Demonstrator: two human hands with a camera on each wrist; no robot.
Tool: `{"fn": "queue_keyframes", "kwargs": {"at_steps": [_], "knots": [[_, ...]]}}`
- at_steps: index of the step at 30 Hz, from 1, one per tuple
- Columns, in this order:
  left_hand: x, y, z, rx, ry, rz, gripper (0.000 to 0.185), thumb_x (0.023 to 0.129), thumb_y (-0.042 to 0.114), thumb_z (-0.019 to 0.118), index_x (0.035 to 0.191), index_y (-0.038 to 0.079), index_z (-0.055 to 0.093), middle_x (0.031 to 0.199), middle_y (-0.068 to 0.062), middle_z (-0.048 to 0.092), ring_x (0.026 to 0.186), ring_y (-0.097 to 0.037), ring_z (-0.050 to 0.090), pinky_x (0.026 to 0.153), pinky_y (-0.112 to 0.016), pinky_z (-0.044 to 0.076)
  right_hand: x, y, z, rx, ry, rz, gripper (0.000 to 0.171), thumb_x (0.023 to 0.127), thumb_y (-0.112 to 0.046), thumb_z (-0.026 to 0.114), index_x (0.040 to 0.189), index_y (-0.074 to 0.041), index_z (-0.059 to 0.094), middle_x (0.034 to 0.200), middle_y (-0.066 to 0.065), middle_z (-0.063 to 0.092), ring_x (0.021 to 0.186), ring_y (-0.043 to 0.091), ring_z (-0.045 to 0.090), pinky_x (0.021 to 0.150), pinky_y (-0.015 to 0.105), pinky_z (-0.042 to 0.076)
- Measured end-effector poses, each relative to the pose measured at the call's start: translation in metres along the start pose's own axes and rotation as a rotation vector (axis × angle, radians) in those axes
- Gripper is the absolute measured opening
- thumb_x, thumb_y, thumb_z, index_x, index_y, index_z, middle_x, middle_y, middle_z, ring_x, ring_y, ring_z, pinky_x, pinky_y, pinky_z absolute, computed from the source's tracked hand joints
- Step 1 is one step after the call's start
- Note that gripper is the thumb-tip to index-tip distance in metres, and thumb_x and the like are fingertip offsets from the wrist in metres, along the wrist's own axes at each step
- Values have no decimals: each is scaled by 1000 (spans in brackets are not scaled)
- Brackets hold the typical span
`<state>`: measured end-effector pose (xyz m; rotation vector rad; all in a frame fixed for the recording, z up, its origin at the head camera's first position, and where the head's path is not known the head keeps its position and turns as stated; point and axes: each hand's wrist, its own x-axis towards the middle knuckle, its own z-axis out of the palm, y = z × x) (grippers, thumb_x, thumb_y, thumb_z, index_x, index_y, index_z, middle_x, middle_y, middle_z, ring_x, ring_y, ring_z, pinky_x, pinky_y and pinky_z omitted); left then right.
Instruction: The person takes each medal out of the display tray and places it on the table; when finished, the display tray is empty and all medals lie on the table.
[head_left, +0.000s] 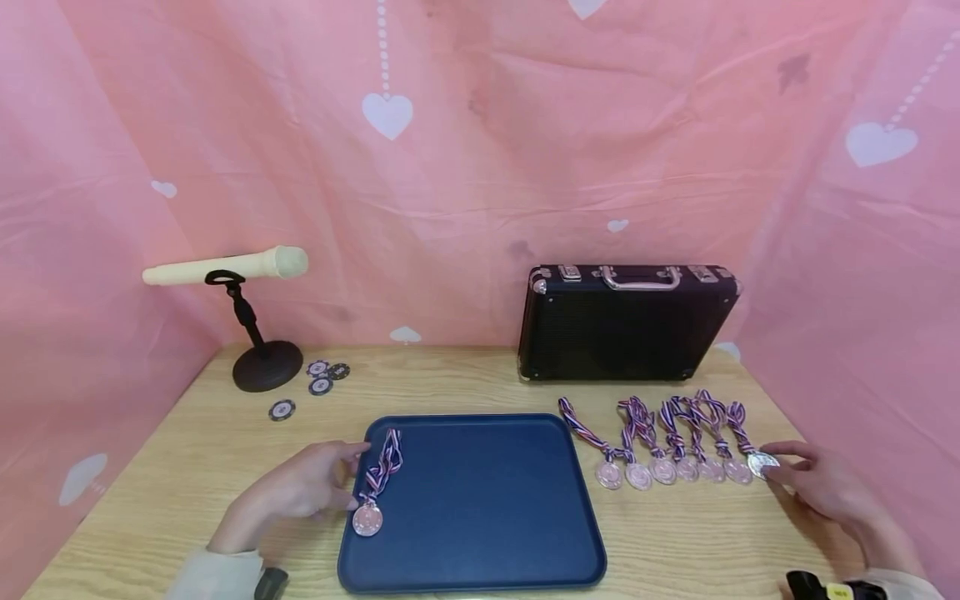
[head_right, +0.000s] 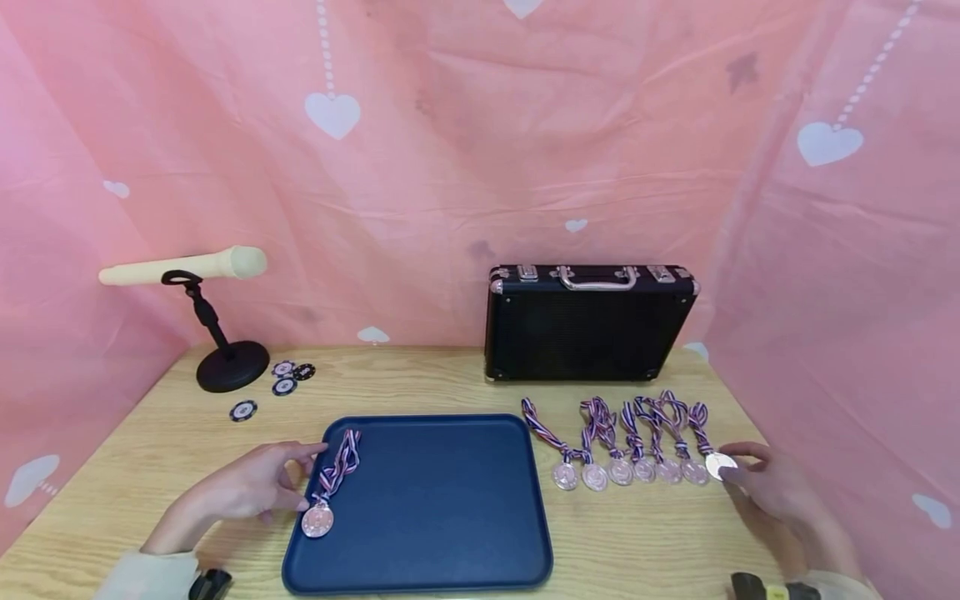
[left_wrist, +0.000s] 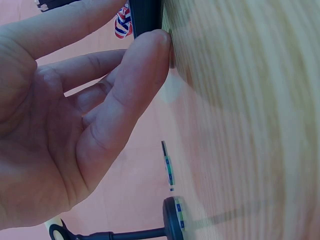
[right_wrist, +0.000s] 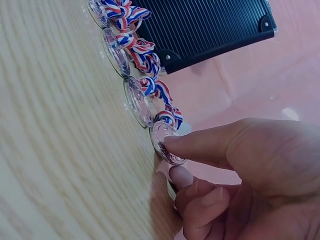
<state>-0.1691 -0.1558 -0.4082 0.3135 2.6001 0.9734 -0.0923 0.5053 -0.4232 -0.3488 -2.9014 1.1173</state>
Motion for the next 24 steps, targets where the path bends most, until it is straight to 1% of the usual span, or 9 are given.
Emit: {"fn": "queue_keyframes", "kwargs": {"at_steps": [1,2,3,5,11,15,21,24], "knots": [[0,0,0,-4,1,-8,75,81,-4,86,150,7,58,110,-6,63,64,-22,58,54,-35,53,1,0,0,-10,6,5,30,101,-15,67,122,6,68,80,-2,64,55,7,51,53,27,45],[0,0,0,-4,0,-9,75,81,-5,85,150,7,58,110,-6,63,65,-22,57,55,-35,53,1,0,1,-22,10,6,38,101,-15,66,127,13,61,80,-2,65,55,7,51,53,27,45],[-1,0,0,-4,0,-8,75,81,-5,85,150,7,58,110,-6,63,65,-22,57,54,-35,53,2,1,1,-23,13,10,45,101,-15,65,131,17,54,79,-2,64,54,7,50,51,27,45],[-1,0,0,-5,1,-7,75,81,-5,85,150,7,58,109,-6,63,64,-22,57,54,-35,53,3,2,0,-22,21,17,48,101,-16,65,131,18,51,76,-2,62,51,7,49,49,28,45],[-2,0,0,3,1,-4,75,82,-5,84,151,7,57,109,-6,63,62,-22,57,53,-34,53,2,3,1,-9,48,3,38,98,-15,68,119,16,58,64,-5,54,46,5,45,45,28,45],[-1,-1,1,4,4,-1,75,82,-4,85,151,7,58,109,-6,63,66,-22,58,54,-35,54,1,1,3,5,42,17,38,98,-14,68,118,16,58,59,-7,49,44,5,44,44,27,45],[-1,-1,1,9,-3,5,76,82,-4,85,151,6,56,110,-7,63,77,-21,57,55,-35,55,1,-3,3,10,36,34,40,98,-13,66,121,17,55,67,-4,57,48,6,49,46,28,49],[-1,0,0,10,-5,-4,76,82,-3,85,152,6,56,111,-7,63,76,-21,58,56,-35,55,1,-4,4,10,34,29,38,99,-13,66,121,16,55,68,-3,57,48,7,49,46,28,49]]}}
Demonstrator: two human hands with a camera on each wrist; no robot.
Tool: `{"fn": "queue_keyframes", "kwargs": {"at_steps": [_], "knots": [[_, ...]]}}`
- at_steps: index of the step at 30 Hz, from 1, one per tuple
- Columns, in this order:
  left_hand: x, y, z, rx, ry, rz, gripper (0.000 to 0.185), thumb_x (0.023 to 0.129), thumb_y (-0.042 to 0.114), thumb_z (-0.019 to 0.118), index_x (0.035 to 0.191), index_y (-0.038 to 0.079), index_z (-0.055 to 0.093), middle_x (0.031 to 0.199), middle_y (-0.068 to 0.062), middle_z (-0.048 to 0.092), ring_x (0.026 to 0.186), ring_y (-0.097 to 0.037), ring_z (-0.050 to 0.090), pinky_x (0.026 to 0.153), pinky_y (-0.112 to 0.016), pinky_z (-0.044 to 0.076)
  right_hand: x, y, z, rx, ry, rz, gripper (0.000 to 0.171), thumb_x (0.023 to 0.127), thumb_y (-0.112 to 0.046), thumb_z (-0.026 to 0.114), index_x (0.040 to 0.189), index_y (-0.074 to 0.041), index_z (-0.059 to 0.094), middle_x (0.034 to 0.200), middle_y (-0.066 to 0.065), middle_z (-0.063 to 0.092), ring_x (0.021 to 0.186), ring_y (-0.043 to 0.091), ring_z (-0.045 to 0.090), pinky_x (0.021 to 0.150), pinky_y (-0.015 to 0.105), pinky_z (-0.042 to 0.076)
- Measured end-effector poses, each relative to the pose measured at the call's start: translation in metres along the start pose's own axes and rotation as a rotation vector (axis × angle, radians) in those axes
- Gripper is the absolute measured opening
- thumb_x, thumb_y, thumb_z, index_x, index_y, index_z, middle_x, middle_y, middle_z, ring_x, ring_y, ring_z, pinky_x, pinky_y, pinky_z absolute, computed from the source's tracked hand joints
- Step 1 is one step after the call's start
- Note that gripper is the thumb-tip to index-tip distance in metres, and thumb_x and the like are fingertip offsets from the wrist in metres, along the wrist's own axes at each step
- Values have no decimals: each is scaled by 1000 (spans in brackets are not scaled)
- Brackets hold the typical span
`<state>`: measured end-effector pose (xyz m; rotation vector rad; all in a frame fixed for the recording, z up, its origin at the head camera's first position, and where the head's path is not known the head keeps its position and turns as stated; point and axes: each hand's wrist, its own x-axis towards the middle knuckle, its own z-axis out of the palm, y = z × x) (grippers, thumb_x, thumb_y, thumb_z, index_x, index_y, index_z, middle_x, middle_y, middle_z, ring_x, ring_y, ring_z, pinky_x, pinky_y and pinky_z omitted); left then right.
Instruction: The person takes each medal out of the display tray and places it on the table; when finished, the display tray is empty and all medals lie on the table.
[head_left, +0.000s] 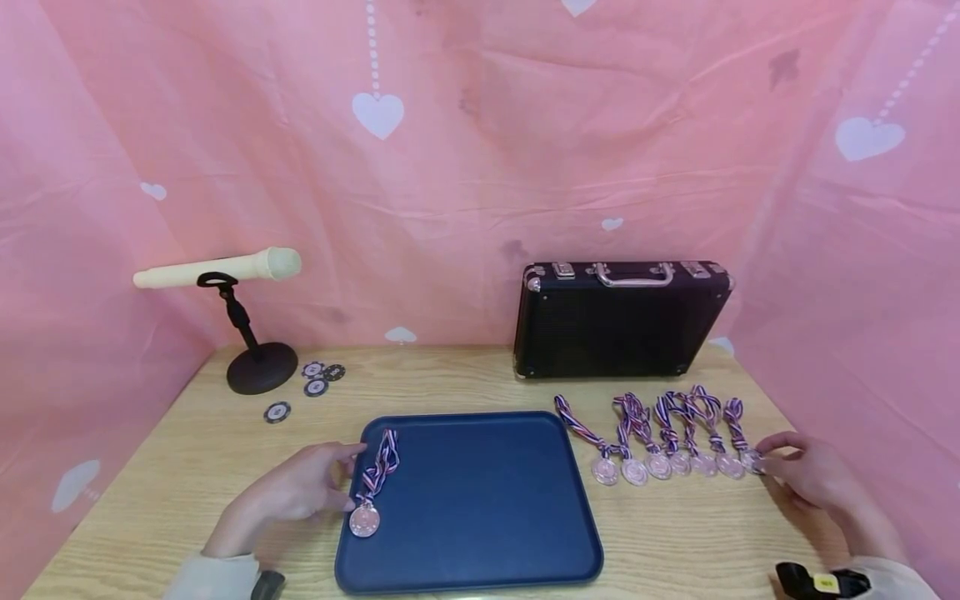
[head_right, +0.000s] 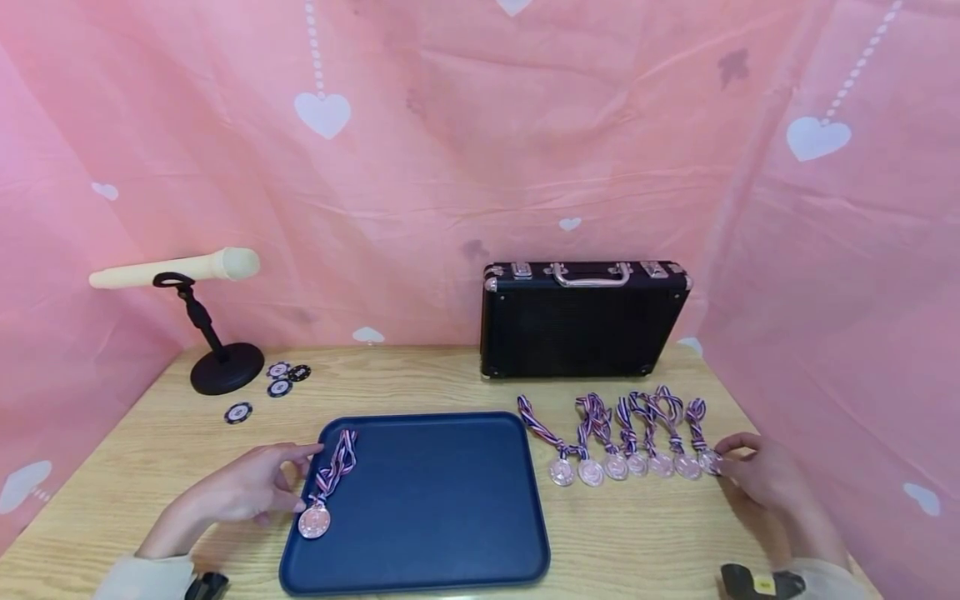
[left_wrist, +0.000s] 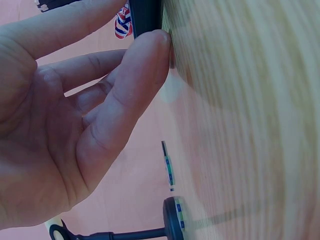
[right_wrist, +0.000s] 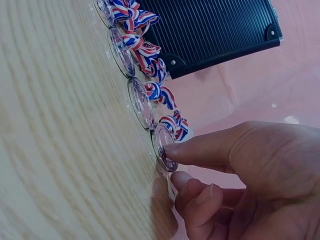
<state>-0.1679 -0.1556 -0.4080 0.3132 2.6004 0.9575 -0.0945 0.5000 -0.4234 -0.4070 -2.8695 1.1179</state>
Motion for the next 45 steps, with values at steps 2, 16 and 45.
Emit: {"fn": "queue_keyframes", "kwargs": {"at_steps": [2,16,45], "knots": [[0,1,0,2,1,-10,76,83,-3,85,152,7,56,111,-7,63,75,-21,58,56,-35,55,0,-1,1,-2,-2,7,37,98,-13,67,120,15,57,66,-2,56,47,7,49,46,28,48],[0,-1,1,-9,1,-25,76,83,-1,85,153,9,56,110,-7,63,67,-23,58,55,-35,52,-1,-4,1,-6,-41,2,38,98,-13,67,122,15,59,61,-3,52,46,6,45,46,27,46],[0,1,-5,55,-5,59,76,83,-1,86,152,7,56,101,-3,62,51,-20,56,61,-31,49,-9,-159,52,46,-6,-282,34,102,-21,71,126,3,68,78,0,62,57,11,57,51,31,54]]}}
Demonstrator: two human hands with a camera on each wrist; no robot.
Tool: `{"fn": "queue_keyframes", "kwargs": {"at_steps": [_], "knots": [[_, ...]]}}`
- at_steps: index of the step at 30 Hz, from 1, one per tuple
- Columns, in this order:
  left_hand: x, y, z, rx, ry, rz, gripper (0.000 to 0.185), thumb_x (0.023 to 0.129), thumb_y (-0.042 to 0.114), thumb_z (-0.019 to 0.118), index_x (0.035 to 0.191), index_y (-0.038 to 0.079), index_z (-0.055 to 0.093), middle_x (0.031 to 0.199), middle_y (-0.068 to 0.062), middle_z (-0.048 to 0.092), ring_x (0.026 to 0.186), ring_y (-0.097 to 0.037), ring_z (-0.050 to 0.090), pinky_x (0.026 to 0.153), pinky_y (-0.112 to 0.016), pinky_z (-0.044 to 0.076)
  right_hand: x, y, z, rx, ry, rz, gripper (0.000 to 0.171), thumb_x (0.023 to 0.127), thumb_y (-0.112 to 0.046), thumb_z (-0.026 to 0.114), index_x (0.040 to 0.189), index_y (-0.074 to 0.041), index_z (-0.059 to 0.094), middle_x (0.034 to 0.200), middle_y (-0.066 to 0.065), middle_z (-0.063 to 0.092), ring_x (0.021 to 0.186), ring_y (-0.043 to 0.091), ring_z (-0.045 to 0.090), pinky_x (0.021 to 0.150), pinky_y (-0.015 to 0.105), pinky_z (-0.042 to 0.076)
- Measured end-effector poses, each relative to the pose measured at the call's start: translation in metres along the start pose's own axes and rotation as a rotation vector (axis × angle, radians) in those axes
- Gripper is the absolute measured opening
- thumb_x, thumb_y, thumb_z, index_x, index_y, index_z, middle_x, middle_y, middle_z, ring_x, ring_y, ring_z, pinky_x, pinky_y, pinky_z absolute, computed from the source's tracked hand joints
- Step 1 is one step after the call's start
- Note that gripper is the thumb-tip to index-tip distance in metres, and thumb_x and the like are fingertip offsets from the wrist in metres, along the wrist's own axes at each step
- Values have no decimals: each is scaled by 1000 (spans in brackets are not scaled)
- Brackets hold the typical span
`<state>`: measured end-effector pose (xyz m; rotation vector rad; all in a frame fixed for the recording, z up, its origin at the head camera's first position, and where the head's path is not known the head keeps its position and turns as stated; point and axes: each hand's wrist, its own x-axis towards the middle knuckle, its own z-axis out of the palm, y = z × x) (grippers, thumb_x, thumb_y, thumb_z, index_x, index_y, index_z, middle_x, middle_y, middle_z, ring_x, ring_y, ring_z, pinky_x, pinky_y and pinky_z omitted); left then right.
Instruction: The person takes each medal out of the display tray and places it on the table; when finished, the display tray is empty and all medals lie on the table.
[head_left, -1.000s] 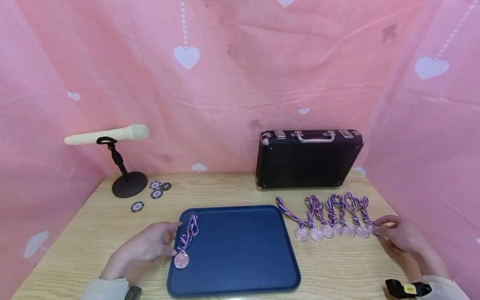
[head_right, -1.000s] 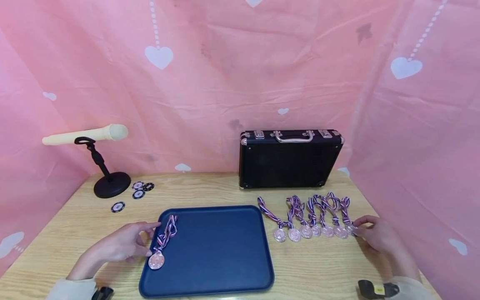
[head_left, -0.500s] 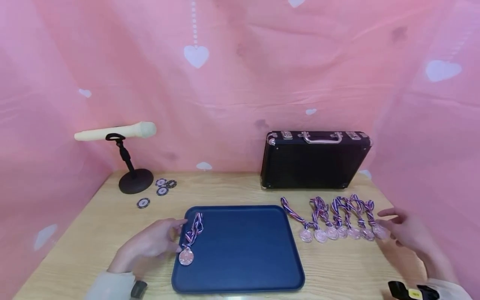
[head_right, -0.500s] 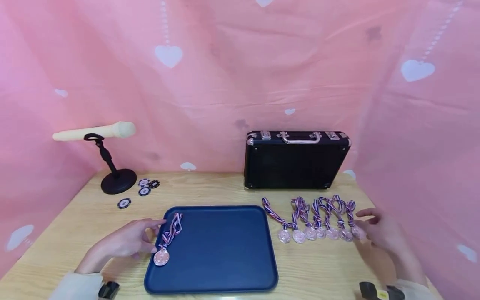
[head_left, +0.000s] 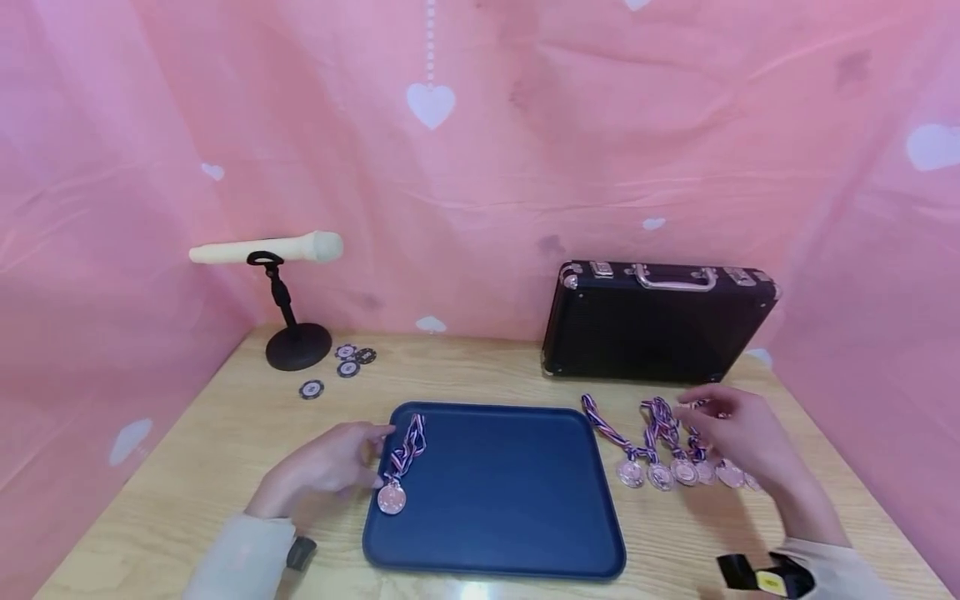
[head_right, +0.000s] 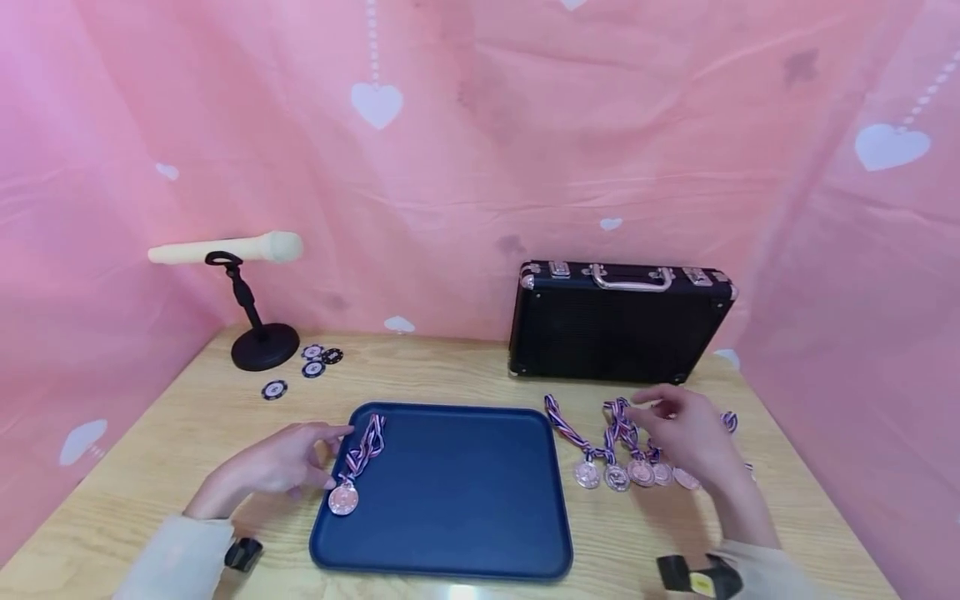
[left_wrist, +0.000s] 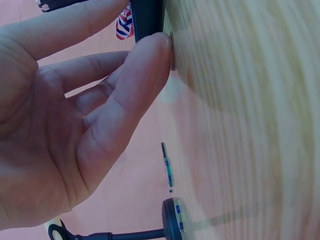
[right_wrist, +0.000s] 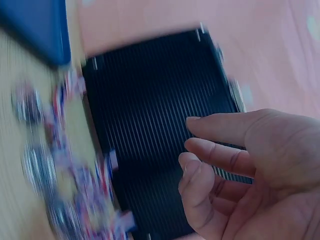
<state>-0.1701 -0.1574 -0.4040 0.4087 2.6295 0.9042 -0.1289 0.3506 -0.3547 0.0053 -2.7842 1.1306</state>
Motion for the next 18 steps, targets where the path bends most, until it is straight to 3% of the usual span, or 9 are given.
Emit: {"fn": "queue_keyframes", "kwargs": {"at_steps": [7,18], "knots": [[1,0,-1,-19,-8,-3,76,84,-3,84,153,8,56,107,-4,63,51,-19,56,57,-32,51,10,-71,69,138,-137,-36,29,97,-19,77,119,0,71,81,10,65,55,19,60,50,35,55],[0,0,-2,-23,-21,-32,75,85,-3,83,154,11,56,112,-4,64,55,-19,57,56,-32,51,-2,-144,187,307,-409,-65,28,90,-17,84,109,0,74,71,13,66,46,12,59,47,38,58]]}}
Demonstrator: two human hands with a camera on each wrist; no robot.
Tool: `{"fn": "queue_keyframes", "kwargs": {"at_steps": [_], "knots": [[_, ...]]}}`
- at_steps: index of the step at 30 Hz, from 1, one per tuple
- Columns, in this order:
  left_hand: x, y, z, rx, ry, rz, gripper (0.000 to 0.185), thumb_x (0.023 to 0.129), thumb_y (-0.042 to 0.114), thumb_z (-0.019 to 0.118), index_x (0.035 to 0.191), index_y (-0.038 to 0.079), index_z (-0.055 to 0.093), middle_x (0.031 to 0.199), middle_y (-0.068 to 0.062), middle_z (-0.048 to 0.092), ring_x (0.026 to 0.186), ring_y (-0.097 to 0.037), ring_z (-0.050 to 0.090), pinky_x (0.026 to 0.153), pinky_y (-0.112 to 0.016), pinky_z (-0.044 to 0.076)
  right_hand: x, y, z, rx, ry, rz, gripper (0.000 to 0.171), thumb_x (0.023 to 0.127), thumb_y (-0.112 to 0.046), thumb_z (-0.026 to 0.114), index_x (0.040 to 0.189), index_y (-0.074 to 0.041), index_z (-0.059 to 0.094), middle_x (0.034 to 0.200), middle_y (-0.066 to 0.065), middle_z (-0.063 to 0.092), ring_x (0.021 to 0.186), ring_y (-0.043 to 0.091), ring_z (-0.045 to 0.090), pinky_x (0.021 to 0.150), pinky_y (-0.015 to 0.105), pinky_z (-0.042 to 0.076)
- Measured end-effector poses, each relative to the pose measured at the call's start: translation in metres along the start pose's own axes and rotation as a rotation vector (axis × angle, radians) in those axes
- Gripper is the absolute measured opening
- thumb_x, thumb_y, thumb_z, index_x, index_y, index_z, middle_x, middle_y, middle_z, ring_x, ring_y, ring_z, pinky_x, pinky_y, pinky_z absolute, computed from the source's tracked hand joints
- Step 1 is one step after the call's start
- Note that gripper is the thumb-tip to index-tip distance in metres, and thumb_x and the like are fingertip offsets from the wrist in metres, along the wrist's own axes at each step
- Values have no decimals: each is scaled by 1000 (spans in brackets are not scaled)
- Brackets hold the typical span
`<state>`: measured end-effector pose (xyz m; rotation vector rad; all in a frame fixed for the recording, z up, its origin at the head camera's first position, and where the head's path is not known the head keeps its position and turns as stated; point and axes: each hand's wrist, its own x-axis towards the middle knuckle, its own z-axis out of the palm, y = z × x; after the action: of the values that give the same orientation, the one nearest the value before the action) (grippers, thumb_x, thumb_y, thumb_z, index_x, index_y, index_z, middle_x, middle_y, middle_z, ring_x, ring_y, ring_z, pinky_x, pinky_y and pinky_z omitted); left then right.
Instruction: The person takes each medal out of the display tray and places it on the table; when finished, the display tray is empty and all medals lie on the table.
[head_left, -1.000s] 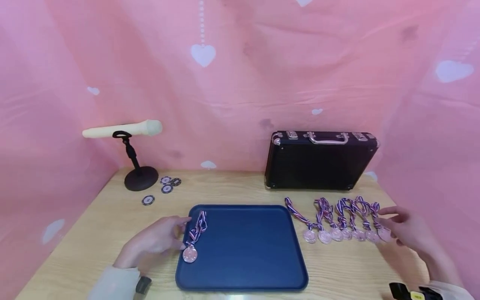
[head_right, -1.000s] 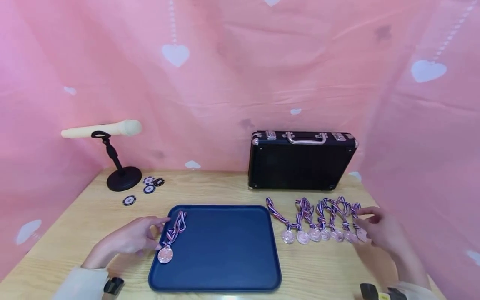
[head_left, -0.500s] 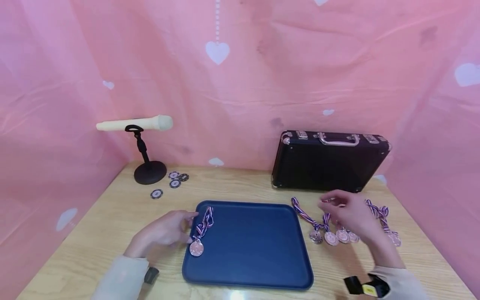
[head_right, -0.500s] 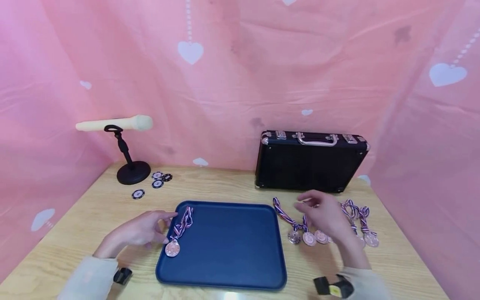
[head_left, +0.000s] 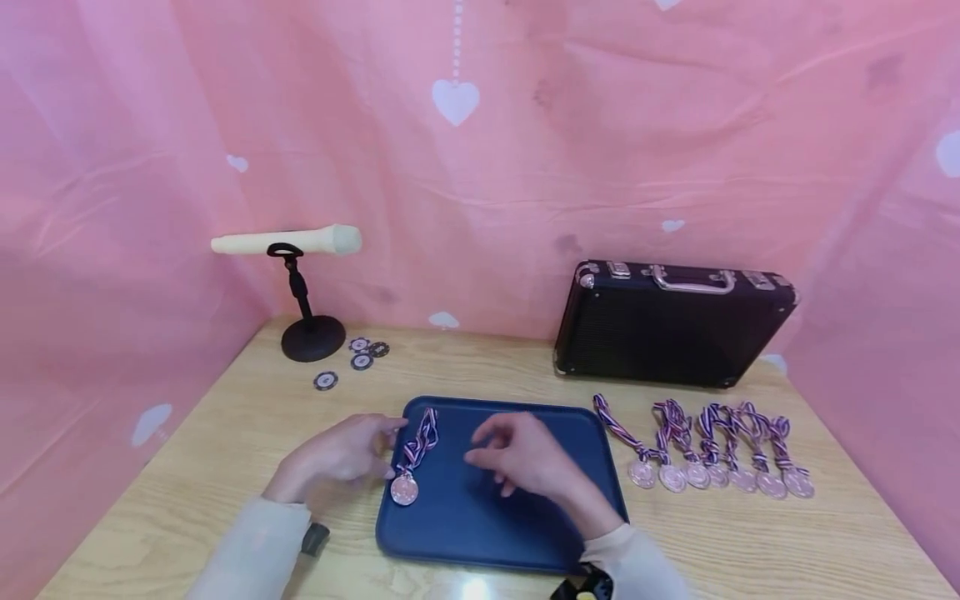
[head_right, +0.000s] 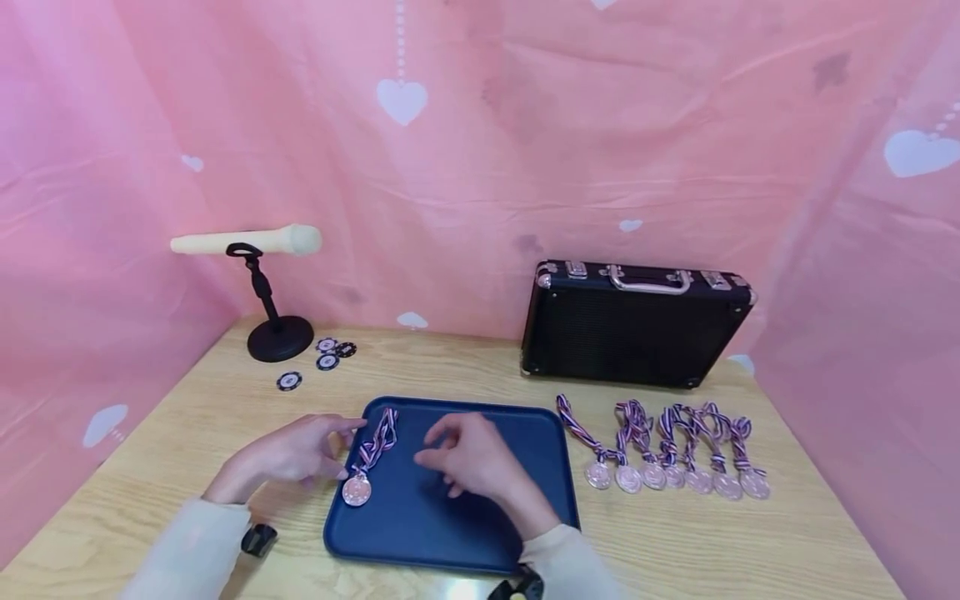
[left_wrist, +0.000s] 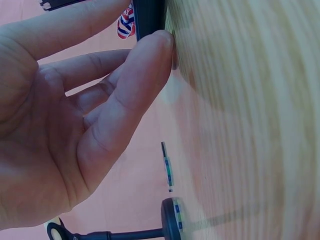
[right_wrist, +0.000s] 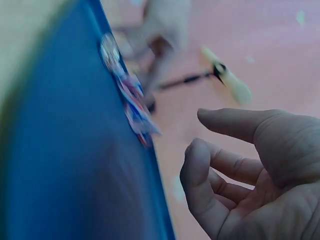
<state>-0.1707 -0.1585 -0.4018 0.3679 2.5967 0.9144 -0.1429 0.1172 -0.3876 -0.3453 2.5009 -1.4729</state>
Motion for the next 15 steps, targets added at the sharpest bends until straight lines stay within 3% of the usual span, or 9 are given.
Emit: {"fn": "queue_keyframes", "kwargs": {"at_steps": [6,15], "knots": [[1,1,-3,8,-5,2,74,86,-2,82,154,11,55,117,-6,65,53,-19,58,52,-31,51,11,-11,45,50,-88,28,27,85,-17,88,101,-1,74,64,10,65,43,11,60,45,36,58],[0,-1,-3,-37,-20,10,76,84,-5,83,153,9,56,115,-6,65,54,-19,57,49,-31,50,17,-16,83,-92,-74,72,32,81,-25,92,81,-10,65,56,6,62,37,10,56,40,33,54]]}}
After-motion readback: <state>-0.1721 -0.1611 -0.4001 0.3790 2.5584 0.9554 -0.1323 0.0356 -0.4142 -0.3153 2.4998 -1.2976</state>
